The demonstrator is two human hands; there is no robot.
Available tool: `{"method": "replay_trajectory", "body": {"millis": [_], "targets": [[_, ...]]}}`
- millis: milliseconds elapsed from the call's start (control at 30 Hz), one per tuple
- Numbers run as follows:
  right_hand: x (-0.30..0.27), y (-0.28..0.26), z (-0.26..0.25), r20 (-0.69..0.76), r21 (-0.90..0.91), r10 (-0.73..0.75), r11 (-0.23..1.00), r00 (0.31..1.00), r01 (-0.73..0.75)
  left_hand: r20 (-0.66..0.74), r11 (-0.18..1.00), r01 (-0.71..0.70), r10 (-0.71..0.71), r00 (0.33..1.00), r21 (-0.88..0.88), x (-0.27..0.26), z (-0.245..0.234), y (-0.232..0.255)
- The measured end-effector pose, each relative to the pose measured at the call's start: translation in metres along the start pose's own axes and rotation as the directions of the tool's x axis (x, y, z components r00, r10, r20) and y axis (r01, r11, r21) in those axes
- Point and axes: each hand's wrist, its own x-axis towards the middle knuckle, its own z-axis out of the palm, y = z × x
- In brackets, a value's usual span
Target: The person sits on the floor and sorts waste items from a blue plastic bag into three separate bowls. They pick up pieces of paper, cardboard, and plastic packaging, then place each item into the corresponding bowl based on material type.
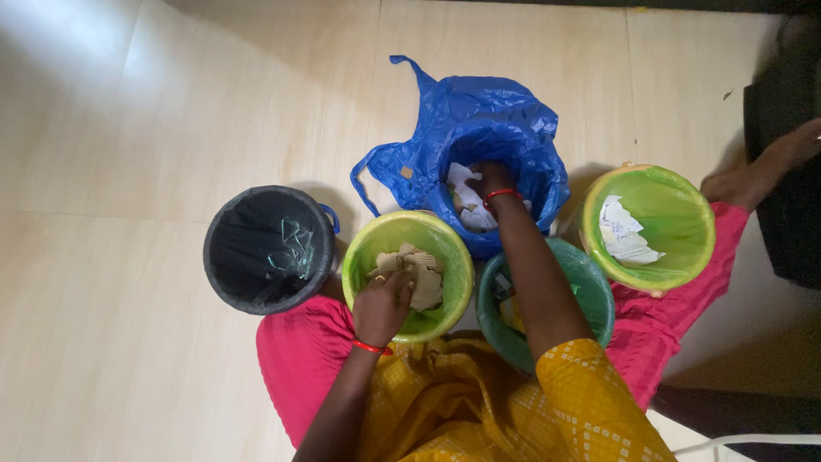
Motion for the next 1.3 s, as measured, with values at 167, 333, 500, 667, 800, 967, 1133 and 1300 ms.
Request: {"method": "replay_trajectory", "body": {"millis": [167,333,500,667,800,967,1133,1300], "targets": [[-0.007,-0.033,-0.03,-0.165,0.077,-0.036,0.996,0.986,0.049,-0.005,1.0,0.004,-0.004,1.0,0.016,-0.003,0.003,-0.003],[-0.034,-0.067,-0.075,-0.268,0.314,0.013,0.947,0.963,0.075,-0.021,1.0,-0.023,0.023,1.0,0.005,-0.008,0.008,-0.008],[-0.061,-0.061,-0.101,-0.255,0.602,0.069,0.792,0.965,0.102,0.064,0.998,0.035,-0.039,0.997,0.061,-0.009,0.013,-0.014],[-0.073,-0.035,-0.107,-0.324,0.691,0.234,0.72,0.917,0.061,0.044,0.998,0.043,-0.045,0.998,0.053,-0.011,0.015,-0.013],[-0.095,-0.037,-0.113,-0.178,0.888,0.255,0.458,0.95,0.043,0.067,0.996,0.055,-0.06,0.996,0.063,-0.014,0.016,-0.017],[-0.129,-0.07,-0.134,-0.071,0.907,0.331,0.414,0.941,-0.077,0.029,0.997,0.043,-0.045,0.999,0.07,-0.018,0.018,-0.022],[-0.184,-0.084,-0.14,-0.037,0.925,0.267,0.373,0.963,-0.068,-0.001,0.999,0.023,-0.023,1.0,0.043,-0.021,0.018,-0.023],[-0.265,-0.071,-0.116,-0.065,0.895,0.181,0.445,0.981,-0.023,-0.047,0.996,-0.079,0.081,0.996,0.04,-0.02,0.023,-0.017]]}}
